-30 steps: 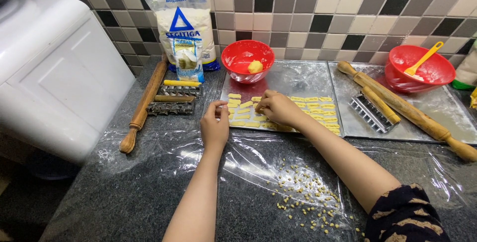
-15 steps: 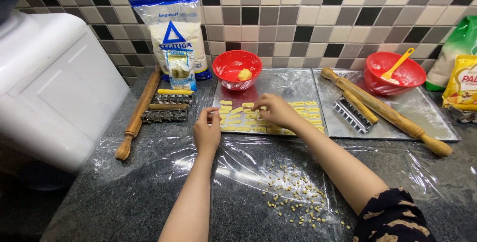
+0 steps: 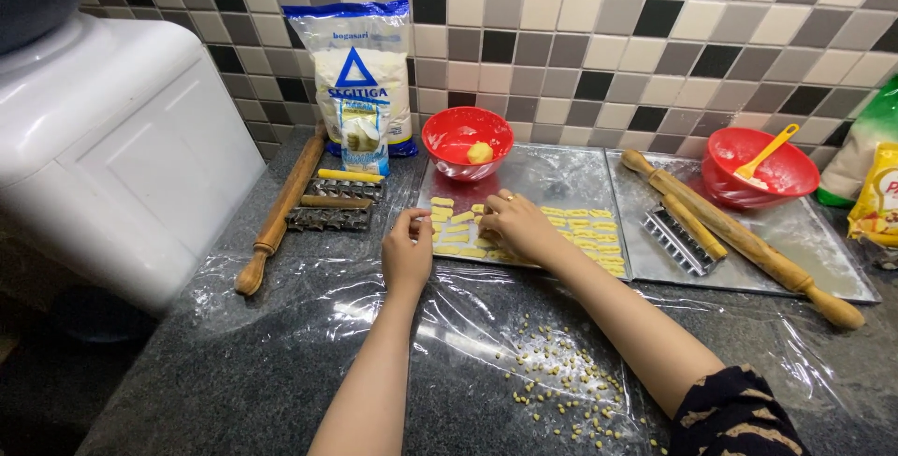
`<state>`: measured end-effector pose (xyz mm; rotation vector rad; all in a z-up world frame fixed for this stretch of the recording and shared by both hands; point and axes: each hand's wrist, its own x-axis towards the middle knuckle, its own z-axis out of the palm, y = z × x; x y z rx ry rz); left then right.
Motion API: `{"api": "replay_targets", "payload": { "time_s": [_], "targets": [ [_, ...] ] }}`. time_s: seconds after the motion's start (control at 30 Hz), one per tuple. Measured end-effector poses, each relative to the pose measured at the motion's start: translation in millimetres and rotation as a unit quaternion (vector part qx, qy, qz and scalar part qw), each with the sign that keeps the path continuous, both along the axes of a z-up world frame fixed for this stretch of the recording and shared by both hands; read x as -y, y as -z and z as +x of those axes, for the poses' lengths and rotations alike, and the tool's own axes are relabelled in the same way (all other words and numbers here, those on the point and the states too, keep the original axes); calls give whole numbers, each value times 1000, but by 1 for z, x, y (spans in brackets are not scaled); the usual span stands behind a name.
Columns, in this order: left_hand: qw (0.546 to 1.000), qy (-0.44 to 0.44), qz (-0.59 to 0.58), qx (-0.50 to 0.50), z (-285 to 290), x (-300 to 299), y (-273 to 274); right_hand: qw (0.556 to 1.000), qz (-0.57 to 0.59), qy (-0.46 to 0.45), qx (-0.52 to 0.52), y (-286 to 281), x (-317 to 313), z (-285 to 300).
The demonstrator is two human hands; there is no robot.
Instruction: Decorating small dough pieces with seeds and arranging them on a tray
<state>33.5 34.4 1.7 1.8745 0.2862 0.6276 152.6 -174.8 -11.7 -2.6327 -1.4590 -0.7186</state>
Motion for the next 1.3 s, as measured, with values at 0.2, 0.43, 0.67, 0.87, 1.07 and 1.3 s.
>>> {"api": "replay_targets", "payload": {
  "time_s": [0.2,0.43,0.67,0.87,1.07,1.3],
  "targets": [
    [1000,3,10,-5,-2,0,4,1000,-18,9,0,5,-2,-6],
    [1000,6,20,1,0,2,0,1000,-9,7,-22,3,-3,-1],
    [1000,11,23,-5,1,1,-1,1000,17,22,5,-6,-7,-1],
    [1000,14,18,-19,-2,0,-3,998,1,8,63,3,-7,3],
    [1000,13,17,-18,3,1,3,998,-1,12,68,-9,-6,-8],
    [999,13,19,-24,2,1,2,1000,-6,24,4,-15,-2,-7]
  ]
}}
